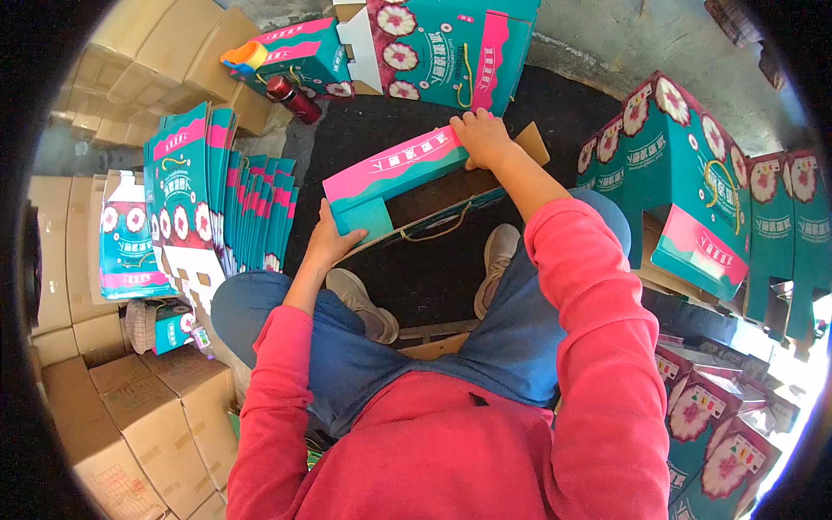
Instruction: Folding flat-packed cardboard boxes into their final shape and stacking them.
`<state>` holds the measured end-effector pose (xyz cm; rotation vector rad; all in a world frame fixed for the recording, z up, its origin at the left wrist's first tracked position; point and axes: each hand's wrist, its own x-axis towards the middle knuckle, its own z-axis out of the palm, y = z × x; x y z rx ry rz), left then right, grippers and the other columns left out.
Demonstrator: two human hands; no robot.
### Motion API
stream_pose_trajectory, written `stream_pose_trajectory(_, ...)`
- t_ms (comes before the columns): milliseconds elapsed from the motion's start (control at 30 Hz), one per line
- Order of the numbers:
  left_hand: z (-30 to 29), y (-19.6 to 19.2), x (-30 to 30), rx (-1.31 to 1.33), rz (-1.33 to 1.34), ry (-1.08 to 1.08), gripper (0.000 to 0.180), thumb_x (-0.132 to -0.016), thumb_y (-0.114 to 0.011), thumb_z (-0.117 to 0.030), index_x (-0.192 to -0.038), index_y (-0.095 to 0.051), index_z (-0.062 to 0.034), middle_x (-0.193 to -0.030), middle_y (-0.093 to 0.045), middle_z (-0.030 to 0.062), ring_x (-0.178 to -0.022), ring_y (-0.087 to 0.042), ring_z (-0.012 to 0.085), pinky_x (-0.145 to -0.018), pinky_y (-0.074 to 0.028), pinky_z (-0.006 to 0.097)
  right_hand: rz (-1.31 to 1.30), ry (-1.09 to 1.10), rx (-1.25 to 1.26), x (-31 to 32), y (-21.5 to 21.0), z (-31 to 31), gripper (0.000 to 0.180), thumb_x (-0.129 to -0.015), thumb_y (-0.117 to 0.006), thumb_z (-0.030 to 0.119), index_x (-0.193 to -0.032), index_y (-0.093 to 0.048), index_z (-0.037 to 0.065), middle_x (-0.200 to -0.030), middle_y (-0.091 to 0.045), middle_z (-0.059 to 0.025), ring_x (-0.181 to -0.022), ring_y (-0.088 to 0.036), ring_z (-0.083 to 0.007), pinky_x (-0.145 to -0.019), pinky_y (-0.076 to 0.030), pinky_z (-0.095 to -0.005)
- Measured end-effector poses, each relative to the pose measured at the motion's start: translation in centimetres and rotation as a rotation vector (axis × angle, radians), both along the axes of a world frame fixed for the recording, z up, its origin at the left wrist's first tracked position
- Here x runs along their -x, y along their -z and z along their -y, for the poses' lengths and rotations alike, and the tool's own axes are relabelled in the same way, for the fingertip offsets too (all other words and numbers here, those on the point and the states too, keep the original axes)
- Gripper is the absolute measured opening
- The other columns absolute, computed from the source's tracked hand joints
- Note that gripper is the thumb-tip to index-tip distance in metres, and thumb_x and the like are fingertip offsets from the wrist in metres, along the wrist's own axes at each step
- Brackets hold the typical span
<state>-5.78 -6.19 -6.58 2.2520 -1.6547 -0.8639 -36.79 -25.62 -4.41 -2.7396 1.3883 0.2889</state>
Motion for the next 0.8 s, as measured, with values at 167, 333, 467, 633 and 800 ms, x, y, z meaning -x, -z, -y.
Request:
stream_pose_trajectory(167,0.2,-0.2,0.1,-0.017,-0.008,0.005,0.121,-0.076,-0.084,-0.035,-0.154,-0.004,0.0111,-0.13,-0.06,0.03,-0.119,-0.062,0.0406,-0.098,-0.051,0.042,-0.01,0.0,0.002,-0.1,0.0,0.0,0.097,-0.062,-0.095,0.033,-0.142,-0.045,0.01,-0.132,-0.057,-0.0106,-0.127,-0.052,-0.0338,-0.098,-0.052,-0.0497)
stream_pose_trajectory(333,0.2,-0.1,0.2,0.009,-0.013,0.006,0.121,-0.076,-0.085,-0.032,-0.154,-0.003,0.0108,-0.131,-0.06,0.0287,-0.12,-0.062,0.0394,-0.098,-0.051,0.042,-0.006,0.0,0.011,-0.2,-0.2,-0.2,0.097,-0.061,-0.095,0.032,-0.141,-0.046,0.01,-0.132,-0.057,-0.0108,-0.127,-0.052,-0.0335,-0.097,-0.052,-0.0497)
stream_pose_trajectory(467,0.2,0.4,0.1,0.0,-0.008,0.021,0.121,-0.076,-0.085,-0.032,-0.155,-0.002,0.0101,-0.132,-0.06,0.0284,-0.12,-0.062,0.0389,-0.099,-0.051,0.042,-0.039,-0.031,0.032,0.6,-0.8,-0.2,0.093,-0.064,-0.093,0.039,-0.14,-0.047,0.011,-0.13,-0.057,-0.0111,-0.126,-0.053,-0.0339,-0.096,-0.052,-0.0491)
stream_pose_trajectory(633,-0.3,1.2,-0.6,0.001,-0.035,0.02,0.123,-0.075,-0.085,-0.032,-0.156,-0.002,0.0078,-0.131,-0.061,0.0284,-0.119,-0.063,0.0402,-0.099,-0.051,0.042,-0.03,0.21,0.022,2.4,-6.0,1.1,0.058,-0.08,-0.076,0.054,-0.11,-0.07,0.005,-0.114,-0.07,-0.0164,-0.102,-0.071,-0.0336,-0.086,-0.056,-0.0465)
stream_pose_trajectory(800,-0.2,1.8,-0.7,0.032,-0.072,0.026,0.119,-0.076,-0.084,-0.032,-0.155,-0.005,0.0068,-0.13,-0.061,0.0292,-0.118,-0.063,0.0414,-0.099,-0.051,0.043,0.197,0.323,-0.315,6.2,-7.4,0.7,0.063,-0.095,-0.054,0.061,-0.112,-0.07,0.003,-0.12,-0.069,-0.0237,-0.108,-0.067,-0.042,-0.093,-0.053,-0.0475)
